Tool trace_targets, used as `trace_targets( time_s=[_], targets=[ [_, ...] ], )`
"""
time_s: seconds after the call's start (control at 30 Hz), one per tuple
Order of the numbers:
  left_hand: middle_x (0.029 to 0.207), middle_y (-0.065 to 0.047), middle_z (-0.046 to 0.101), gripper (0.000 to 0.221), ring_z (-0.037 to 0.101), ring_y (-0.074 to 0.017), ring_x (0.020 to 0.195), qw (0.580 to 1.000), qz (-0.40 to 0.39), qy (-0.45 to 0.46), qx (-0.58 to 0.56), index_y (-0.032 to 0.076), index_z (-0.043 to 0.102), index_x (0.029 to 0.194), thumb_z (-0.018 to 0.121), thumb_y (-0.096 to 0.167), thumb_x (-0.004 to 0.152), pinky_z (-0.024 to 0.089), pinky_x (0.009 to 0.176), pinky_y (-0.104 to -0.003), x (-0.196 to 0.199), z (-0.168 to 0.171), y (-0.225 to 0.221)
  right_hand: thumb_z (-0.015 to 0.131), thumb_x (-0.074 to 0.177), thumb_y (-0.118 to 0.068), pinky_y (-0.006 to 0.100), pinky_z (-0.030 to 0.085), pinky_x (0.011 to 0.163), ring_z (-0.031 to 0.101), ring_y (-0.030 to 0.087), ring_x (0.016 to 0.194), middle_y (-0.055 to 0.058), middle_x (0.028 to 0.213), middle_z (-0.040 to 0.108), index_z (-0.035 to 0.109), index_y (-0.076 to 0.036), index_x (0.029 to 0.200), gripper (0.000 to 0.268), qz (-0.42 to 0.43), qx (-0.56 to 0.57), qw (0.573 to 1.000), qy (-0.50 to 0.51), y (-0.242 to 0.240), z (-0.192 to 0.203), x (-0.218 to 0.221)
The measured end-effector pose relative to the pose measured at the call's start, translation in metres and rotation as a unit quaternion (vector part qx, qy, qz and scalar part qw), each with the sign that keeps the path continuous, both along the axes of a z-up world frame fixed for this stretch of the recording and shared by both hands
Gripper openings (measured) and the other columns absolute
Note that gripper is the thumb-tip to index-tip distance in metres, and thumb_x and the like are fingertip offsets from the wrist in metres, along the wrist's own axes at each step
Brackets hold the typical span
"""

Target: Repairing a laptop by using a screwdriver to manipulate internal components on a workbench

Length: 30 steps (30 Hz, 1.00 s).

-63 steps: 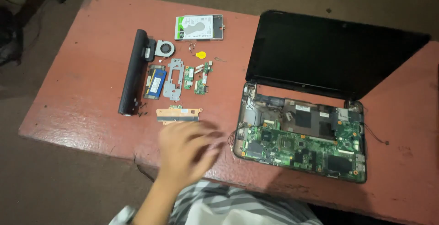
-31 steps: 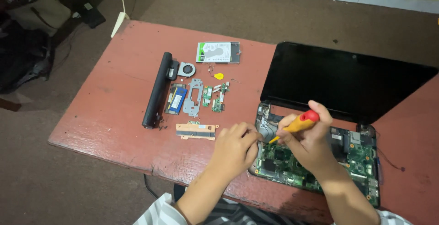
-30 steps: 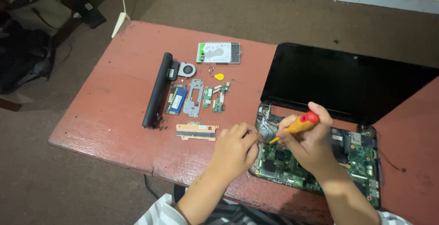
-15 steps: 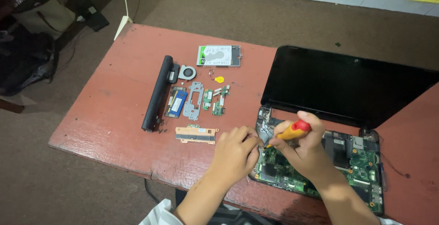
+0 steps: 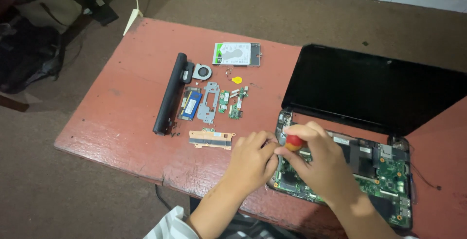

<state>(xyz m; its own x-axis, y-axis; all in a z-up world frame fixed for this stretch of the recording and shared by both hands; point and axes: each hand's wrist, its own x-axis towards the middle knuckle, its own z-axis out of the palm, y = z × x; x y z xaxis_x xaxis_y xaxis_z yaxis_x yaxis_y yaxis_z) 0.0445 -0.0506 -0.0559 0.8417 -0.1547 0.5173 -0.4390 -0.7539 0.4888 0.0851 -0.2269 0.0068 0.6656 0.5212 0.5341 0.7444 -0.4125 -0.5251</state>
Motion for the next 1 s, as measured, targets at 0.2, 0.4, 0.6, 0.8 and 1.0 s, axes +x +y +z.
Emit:
trace_targets(
  time_s=[0.2, 0.4, 0.6, 0.8, 1.0],
  targets=[
    [0.107, -0.005, 0.063, 0.016, 0.057, -0.0323, 0.082, 1.000, 0.001, 0.001, -0.007, 0.010, 0.066, 0.102, 0.058, 0.015, 0.089, 0.040, 0.059, -0.048, -0.001, -0.001, 0.000, 0.068, 0.095, -0.014, 0.036, 0.051, 0.088, 0.066, 0.024, 0.100, 0.007, 0.114, 0.065, 0.055, -0.012, 0.138, 0.045, 0.031, -0.051, 0.995, 0.080, 0.010, 0.016, -0.003],
    [0.107, -0.007, 0.062, 0.024, 0.058, -0.0326, 0.080, 1.000, 0.000, 0.000, 0.014, 0.010, 0.066, 0.111, 0.060, 0.014, 0.088, 0.039, 0.057, -0.048, 0.001, -0.004, 0.002, 0.056, 0.098, -0.007, 0.034, 0.054, 0.077, 0.072, 0.021, 0.086, 0.009, 0.110, 0.067, 0.045, -0.010, 0.131, 0.035, 0.055, -0.050, 0.987, 0.142, 0.008, 0.014, -0.002],
    [0.106, -0.007, 0.061, 0.014, 0.057, -0.0328, 0.083, 1.000, -0.005, 0.001, 0.010, 0.008, 0.062, 0.099, 0.061, 0.013, 0.086, 0.039, 0.059, -0.048, 0.002, -0.004, 0.003, 0.051, 0.103, -0.027, 0.041, 0.049, 0.097, 0.063, 0.028, 0.105, 0.015, 0.108, 0.058, 0.041, -0.008, 0.118, 0.026, 0.079, 0.075, 0.992, 0.062, 0.009, 0.009, 0.009],
    [0.104, -0.005, 0.061, 0.013, 0.058, -0.0324, 0.085, 1.000, -0.007, -0.007, 0.015, 0.010, 0.064, 0.095, 0.062, 0.013, 0.083, 0.039, 0.059, -0.048, 0.003, -0.006, 0.002, 0.058, 0.099, -0.035, 0.033, 0.049, 0.089, 0.063, 0.023, 0.099, 0.012, 0.110, 0.060, 0.059, -0.006, 0.120, 0.036, 0.017, 0.034, 0.996, 0.083, 0.002, 0.026, 0.010],
    [0.104, -0.003, 0.062, 0.014, 0.059, -0.0315, 0.085, 1.000, -0.001, -0.009, 0.009, 0.015, 0.066, 0.098, 0.060, 0.011, 0.086, 0.041, 0.063, -0.048, -0.001, -0.002, 0.002, 0.061, 0.097, -0.022, 0.030, 0.050, 0.091, 0.068, 0.019, 0.103, 0.007, 0.116, 0.068, 0.063, -0.010, 0.131, 0.036, -0.017, -0.018, 0.987, 0.161, 0.005, 0.041, 0.004]
  ],
)
